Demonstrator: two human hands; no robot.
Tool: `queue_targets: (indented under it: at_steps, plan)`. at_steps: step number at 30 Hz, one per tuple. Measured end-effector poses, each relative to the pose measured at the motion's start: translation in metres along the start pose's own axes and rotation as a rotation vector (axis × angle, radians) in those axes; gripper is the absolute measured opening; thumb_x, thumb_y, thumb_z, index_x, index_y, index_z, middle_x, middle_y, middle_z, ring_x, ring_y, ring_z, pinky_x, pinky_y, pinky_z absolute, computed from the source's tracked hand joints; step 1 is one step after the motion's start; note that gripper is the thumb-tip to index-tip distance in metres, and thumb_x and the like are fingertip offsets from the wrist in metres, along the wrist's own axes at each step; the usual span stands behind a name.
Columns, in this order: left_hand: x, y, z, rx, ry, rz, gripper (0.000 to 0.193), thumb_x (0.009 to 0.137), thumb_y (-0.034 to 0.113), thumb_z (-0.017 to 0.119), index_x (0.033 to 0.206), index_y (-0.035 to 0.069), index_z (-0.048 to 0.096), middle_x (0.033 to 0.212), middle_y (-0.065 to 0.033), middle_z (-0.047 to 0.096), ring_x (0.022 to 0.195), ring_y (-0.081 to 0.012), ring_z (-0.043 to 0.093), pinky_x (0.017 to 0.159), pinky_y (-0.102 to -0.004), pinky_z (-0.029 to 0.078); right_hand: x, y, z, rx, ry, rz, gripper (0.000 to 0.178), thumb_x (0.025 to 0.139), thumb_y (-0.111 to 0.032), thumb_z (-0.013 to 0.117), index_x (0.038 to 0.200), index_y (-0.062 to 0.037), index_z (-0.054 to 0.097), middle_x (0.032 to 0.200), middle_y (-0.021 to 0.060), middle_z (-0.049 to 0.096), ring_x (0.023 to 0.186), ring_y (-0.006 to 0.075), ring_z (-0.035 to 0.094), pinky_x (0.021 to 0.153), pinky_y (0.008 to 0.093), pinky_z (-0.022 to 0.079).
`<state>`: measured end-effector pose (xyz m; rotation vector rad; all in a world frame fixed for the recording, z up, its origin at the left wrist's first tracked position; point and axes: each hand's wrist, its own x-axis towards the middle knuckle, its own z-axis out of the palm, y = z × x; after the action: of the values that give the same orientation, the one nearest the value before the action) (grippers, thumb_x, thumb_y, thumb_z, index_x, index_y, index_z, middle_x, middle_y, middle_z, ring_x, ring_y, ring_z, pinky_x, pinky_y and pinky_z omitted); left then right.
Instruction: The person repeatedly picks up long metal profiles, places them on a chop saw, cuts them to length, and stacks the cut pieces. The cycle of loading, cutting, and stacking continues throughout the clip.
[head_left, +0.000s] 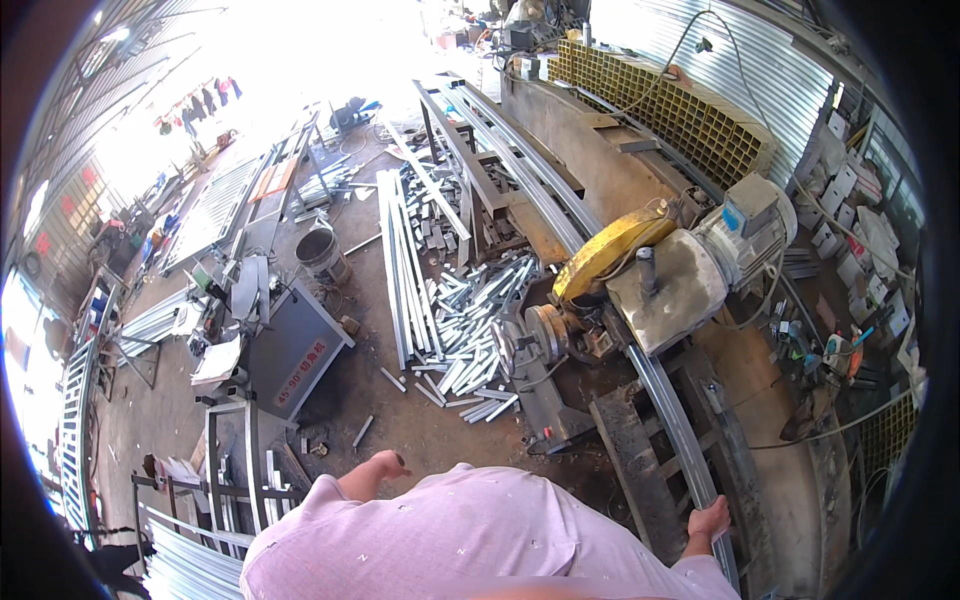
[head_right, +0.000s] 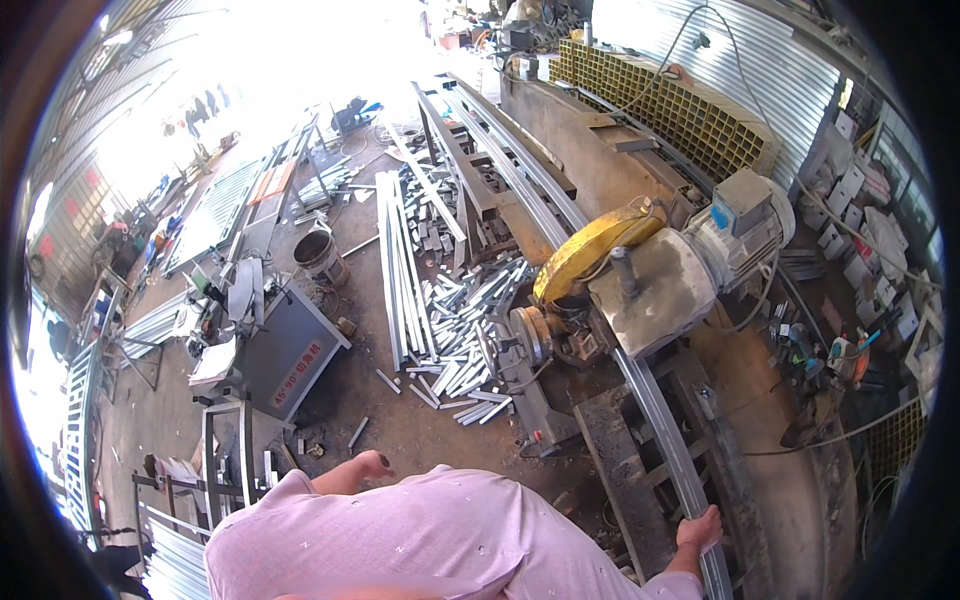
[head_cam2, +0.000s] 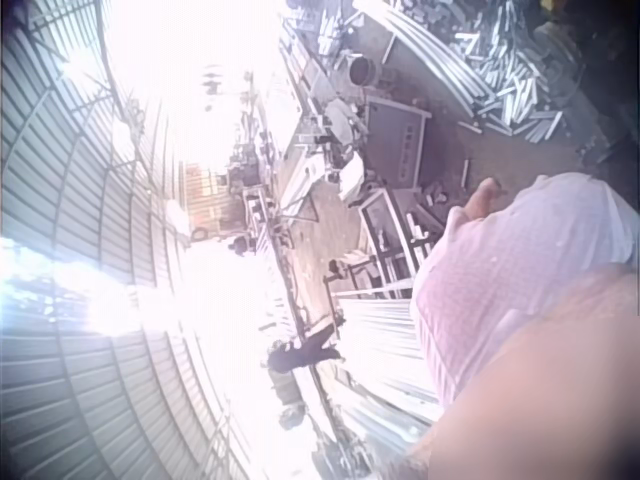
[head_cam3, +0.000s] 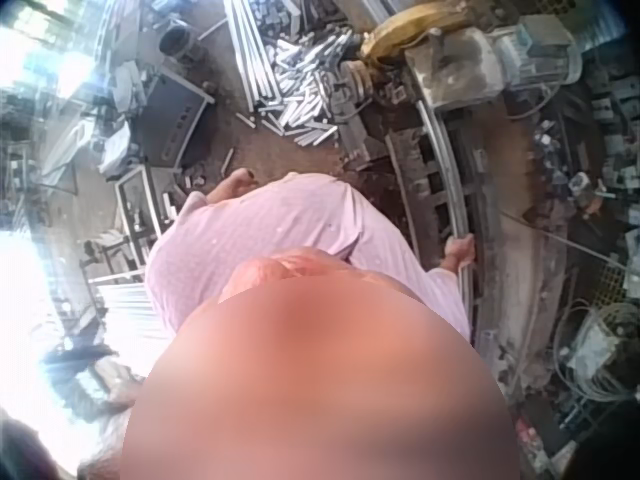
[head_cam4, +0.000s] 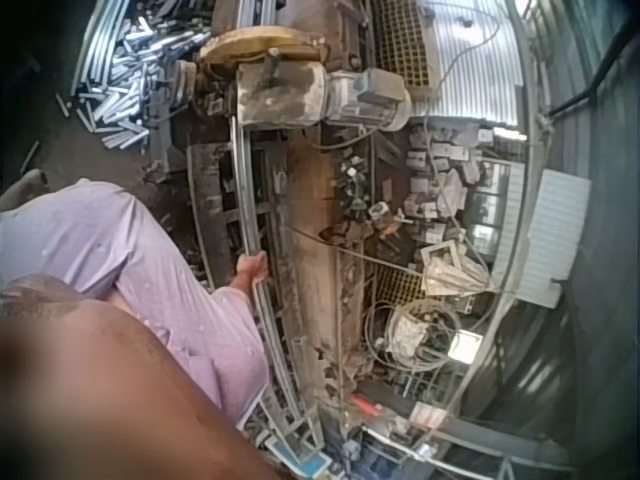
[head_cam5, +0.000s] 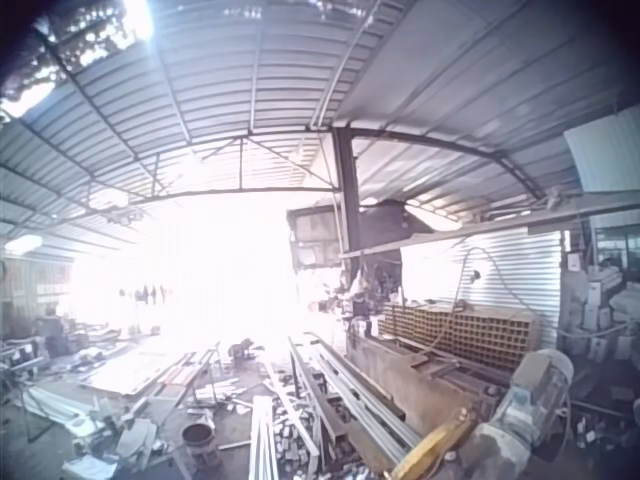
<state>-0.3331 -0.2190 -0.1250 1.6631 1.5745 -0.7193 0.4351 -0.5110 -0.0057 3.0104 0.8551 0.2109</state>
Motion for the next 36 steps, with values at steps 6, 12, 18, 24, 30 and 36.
queue_targets:
  at_steps: [6, 12, 18, 24, 30, 36]
  plan:
    - [0.004, 0.004, 0.005, 0.002, -0.022, 0.007, 0.074, 0.082, 0.064, 0.079, 0.135, 0.012, 0.074, 0.135, -0.0127, 0.073, 0.122, -0.0315, 0.07, 0.106, -0.0393, 0.054, 0.002, 0.003, 0.001, 0.006, -0.021, 0.019, 0.031, 0.078, -0.009, 0.071, 0.106, -0.0072, 0.057, 0.11, 0.017, 0.068, 0.106, 0.0421, 0.066, 0.09, 0.0549, 0.051]
    - [0.002, 0.009, 0.009, -0.009, -0.043, -0.007, 0.074, 0.083, 0.064, 0.078, 0.136, 0.012, 0.073, 0.137, -0.0126, 0.072, 0.125, -0.0314, 0.069, 0.108, -0.0393, 0.053, 0.004, 0.002, 0.002, 0.018, -0.044, 0.012, 0.035, 0.077, -0.009, 0.072, 0.11, -0.0066, 0.059, 0.112, 0.0173, 0.068, 0.108, 0.0419, 0.066, 0.091, 0.0544, 0.051]
    - [-0.002, 0.026, 0.004, -0.007, -0.064, -0.008, 0.074, 0.083, 0.063, 0.079, 0.137, 0.012, 0.073, 0.138, -0.0123, 0.072, 0.126, -0.031, 0.069, 0.108, -0.0392, 0.053, 0.002, 0.004, 0.0, 0.047, -0.003, 0.006, 0.037, 0.074, -0.008, 0.073, 0.108, -0.0066, 0.058, 0.109, 0.018, 0.068, 0.106, 0.0425, 0.066, 0.091, 0.055, 0.051]
    - [-0.005, 0.034, -0.002, 0.038, -0.042, 0.031, 0.076, 0.08, 0.06, 0.082, 0.137, 0.01, 0.072, 0.135, -0.0135, 0.073, 0.122, -0.0315, 0.07, 0.108, -0.0397, 0.053, 0.002, 0.006, 0.006, 0.075, 0.029, -0.027, 0.036, 0.073, -0.009, 0.073, 0.105, -0.0073, 0.057, 0.108, 0.0169, 0.068, 0.104, 0.0425, 0.067, 0.091, 0.0555, 0.051]
    - [-0.008, 0.065, -0.025, 0.124, -0.029, 0.055, 0.07, 0.085, 0.06, 0.076, 0.136, 0.011, 0.073, 0.136, -0.0133, 0.072, 0.125, -0.0336, 0.068, 0.107, -0.0413, 0.054, -0.001, 0.001, 0.006, 0.093, 0.038, -0.011, 0.033, 0.075, -0.01, 0.071, 0.105, -0.0085, 0.057, 0.107, 0.0151, 0.067, 0.105, 0.0404, 0.066, 0.094, 0.0544, 0.049]
    - [-0.012, 0.087, -0.038, 0.193, 0.001, 0.111, 0.071, 0.087, 0.063, 0.073, 0.136, 0.011, 0.073, 0.138, -0.0131, 0.071, 0.126, -0.034, 0.068, 0.107, -0.0417, 0.054, 0.0, 0.003, 0.006, 0.111, -0.001, -0.008, 0.034, 0.075, -0.01, 0.071, 0.106, -0.0091, 0.057, 0.108, 0.0146, 0.067, 0.107, 0.0396, 0.065, 0.095, 0.0531, 0.048]
